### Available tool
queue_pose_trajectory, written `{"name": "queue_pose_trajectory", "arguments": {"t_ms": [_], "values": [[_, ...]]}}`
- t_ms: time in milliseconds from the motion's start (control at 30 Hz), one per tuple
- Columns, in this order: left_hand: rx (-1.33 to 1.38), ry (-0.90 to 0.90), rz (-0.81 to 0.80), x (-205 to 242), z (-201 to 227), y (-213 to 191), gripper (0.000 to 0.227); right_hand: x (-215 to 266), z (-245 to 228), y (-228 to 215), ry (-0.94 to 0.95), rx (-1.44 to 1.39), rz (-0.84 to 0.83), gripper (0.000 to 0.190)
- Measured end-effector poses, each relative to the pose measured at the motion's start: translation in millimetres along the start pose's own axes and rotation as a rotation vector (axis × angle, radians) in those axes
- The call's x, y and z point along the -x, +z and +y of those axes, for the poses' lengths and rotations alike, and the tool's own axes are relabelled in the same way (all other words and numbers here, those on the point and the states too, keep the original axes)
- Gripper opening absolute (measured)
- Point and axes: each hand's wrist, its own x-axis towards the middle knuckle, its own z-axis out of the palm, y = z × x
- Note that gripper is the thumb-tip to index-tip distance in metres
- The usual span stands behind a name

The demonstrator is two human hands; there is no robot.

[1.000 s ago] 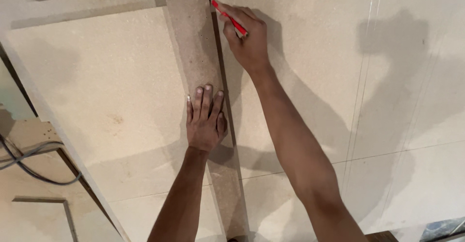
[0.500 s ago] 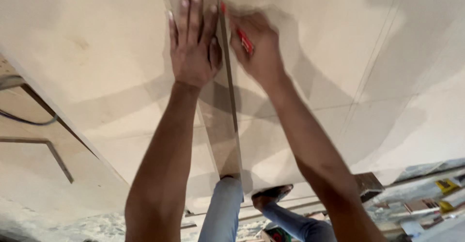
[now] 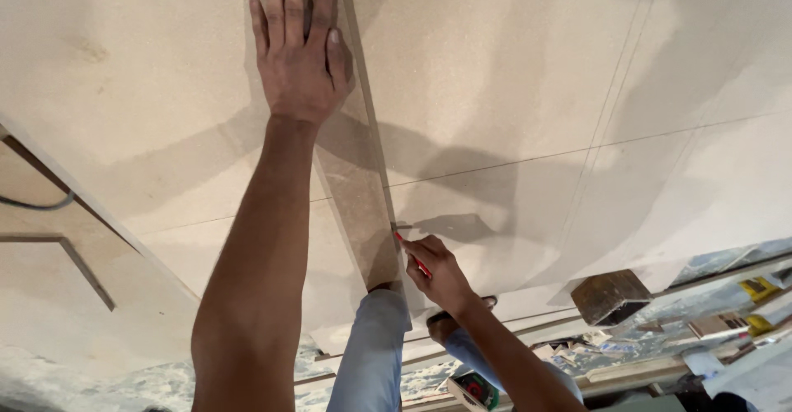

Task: The person uses a red pencil and a wooden straightedge to draw straight lines on a large, light-colored wooden board. They reposition the straightedge multiple times to create parallel lines across the surface. The person is sitting on the floor during the process.

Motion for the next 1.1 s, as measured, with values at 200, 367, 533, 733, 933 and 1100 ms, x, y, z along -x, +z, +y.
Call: {"name": "queue_pose_trajectory", "arguments": {"t_ms": [200,367,533,733,933,1100], "values": [[0.081,0.02,0.098,-1,3,-11,0.055,-97,-33,-41,-0.158,-0.049,0.076,0.037],[0.148,0.016,0.104,-3,5,-20,0.056,-251,-88,-92,-0.401,-0.02,0.249,0.039],[0.139,-0.017,0.077,-5,7,-19,0.057,-401,-136,-133,-0.599,0.006,0.412,0.042],[0.11,-0.012,0.101,-4,5,-12,0.058,-472,-152,-147,-0.698,-0.139,0.434,0.039],[0.13,-0.012,0.11,-6,5,-18,0.056,-451,-148,-144,-0.608,-0.177,0.41,0.036],[0.134,-0.026,0.02,-2,0,-12,0.058,-374,-117,-124,-0.637,-0.011,0.348,0.036]]}}
